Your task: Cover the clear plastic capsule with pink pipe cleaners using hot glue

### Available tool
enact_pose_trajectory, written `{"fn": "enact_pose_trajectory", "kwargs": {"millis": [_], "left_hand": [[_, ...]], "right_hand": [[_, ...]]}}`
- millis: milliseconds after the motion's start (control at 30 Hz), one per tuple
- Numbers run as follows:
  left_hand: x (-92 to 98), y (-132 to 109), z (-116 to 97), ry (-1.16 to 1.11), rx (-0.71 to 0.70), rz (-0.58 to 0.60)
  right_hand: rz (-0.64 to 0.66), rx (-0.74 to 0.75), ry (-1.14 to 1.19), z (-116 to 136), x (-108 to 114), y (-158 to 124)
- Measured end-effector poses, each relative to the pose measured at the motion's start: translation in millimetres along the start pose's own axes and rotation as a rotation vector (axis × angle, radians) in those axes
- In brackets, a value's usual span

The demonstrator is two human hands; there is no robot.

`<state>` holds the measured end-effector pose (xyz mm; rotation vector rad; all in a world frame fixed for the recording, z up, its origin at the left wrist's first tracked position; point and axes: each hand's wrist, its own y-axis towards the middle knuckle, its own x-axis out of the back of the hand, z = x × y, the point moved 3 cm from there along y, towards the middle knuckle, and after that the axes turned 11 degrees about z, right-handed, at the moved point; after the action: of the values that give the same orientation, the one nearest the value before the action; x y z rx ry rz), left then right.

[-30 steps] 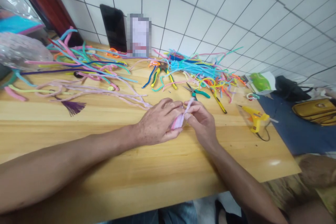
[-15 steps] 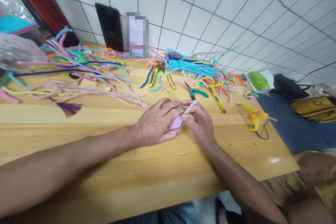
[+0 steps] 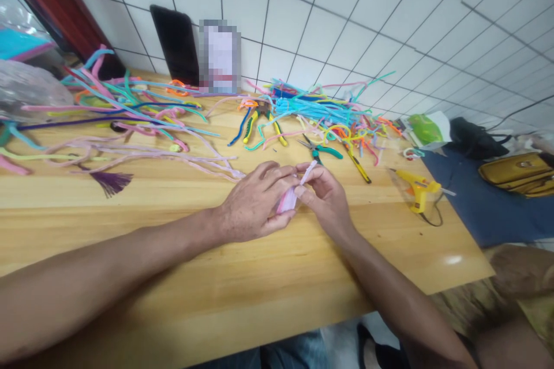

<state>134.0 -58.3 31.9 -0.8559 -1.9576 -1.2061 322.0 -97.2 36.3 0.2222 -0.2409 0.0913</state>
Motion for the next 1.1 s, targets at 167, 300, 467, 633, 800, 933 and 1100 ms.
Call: {"fn": "enact_pose_trajectory", "kwargs": {"millis": [167,300,467,633,800,933,1100], "left_hand": [[2.0,0,-2,0.023,-0.005,-0.014],[1.2,-1,0,0.01,-0.007,0.002],[0.4,-2,2,0.013,-0.002,0.016],[0.4,-4,2,0.041,0.002,0.017],[2.4,-5,4,0.082,-0.044,0.004],[4.0,-4,7,0.09,-0.077,-0.01],[2.2,-5,8,0.064,-0.056,-0.023]], "right_hand": [[-0.008,-0.031,0.032,-4,-2,0],[0.005,-0.092,0.076,-5,-2,-1],[0.027,-0.125,0.151,-7,-1,0],[0.033,-0.092,0.155,-8,-5,1],[0.003,-0.111,0.045,-1,13,2],[-0.242,-0.091,-0.181,8,87,-11],[-0.905,-0.253,-0.696,4,206,-84]]}}
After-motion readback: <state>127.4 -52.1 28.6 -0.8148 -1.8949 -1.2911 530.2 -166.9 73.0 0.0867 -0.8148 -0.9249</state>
